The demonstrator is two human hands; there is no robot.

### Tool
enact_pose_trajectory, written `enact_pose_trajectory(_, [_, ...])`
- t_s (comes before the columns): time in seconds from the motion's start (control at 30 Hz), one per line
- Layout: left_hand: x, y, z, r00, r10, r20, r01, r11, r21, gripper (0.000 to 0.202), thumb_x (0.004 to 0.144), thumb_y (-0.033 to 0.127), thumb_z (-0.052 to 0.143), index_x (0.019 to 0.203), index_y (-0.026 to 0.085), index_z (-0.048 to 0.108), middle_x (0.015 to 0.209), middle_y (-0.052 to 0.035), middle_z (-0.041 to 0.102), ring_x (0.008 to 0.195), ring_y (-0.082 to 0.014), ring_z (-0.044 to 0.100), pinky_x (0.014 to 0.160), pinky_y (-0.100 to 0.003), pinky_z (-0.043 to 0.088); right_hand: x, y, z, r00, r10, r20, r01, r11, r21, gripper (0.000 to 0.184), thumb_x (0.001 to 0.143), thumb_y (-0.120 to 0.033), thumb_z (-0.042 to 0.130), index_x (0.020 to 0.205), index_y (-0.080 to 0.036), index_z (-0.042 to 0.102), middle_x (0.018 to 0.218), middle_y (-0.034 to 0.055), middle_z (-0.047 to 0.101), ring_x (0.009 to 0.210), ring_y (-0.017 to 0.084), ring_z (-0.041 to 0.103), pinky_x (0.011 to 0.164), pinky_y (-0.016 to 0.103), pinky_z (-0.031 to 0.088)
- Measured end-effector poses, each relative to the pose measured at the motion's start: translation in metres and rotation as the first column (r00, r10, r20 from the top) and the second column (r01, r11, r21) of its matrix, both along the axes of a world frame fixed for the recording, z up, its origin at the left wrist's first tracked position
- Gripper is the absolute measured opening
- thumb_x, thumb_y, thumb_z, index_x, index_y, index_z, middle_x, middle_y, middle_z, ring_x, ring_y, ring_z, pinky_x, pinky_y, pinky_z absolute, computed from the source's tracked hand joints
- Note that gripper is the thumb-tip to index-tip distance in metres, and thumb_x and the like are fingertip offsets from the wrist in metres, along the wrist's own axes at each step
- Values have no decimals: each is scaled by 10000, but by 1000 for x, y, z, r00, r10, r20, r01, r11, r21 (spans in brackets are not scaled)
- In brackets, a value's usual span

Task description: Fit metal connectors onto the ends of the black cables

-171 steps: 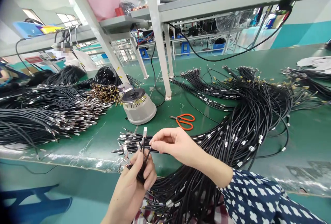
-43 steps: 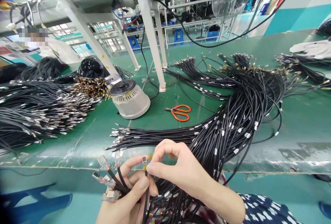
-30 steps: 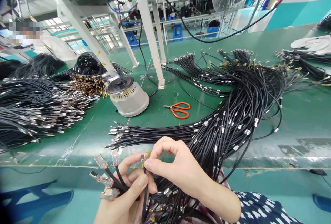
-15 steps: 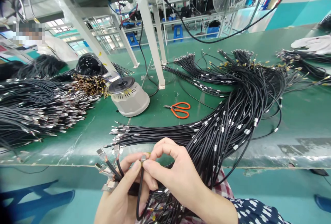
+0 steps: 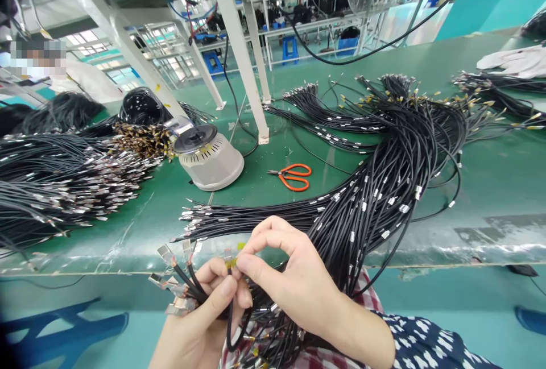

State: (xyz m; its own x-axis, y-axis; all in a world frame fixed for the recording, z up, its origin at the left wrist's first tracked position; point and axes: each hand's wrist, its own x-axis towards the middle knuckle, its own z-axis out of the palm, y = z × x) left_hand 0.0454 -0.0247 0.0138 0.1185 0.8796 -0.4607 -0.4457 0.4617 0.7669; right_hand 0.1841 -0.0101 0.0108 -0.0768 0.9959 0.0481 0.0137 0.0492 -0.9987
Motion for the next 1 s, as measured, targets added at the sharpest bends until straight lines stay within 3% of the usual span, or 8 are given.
enact_pose_trajectory(0.43, [4, -4, 5, 999, 32, -5, -32, 999, 1, 199, 719, 241, 774, 644, 149, 615, 507, -30, 651, 494, -112, 543, 466, -169, 390, 0, -2, 4, 999, -24, 30, 24, 1000, 15, 192, 838, -171, 652, 648, -189, 636, 804, -11, 585, 778, 131, 589, 748, 262, 448])
enact_pose_trajectory(0.7, [3, -4, 0, 1000, -4, -21, 6, 997, 83, 209, 808, 213, 679, 643, 162, 562, 563, -9, 666, 390, -77, 490, 421, -175, 349, 2, -7, 7, 986, -73, 153, 63, 996, 67, 213, 851, -191, 638, 639, -204, 633, 780, -11, 582, 767, 137, 586, 753, 276, 446])
enact_pose_trajectory(1.0, [7, -6, -3, 999, 29, -40, -24, 994, 111, 187, 807, 204, 675, 650, 162, 583, 533, 27, 602, 383, -72, 487, 397, -163, 339, 2, -11, 6, 914, -187, 360, 90, 959, 270, 138, 831, -210, 644, 698, -221, 681, 809, 21, 593, 779, 175, 578, 773, 345, 432])
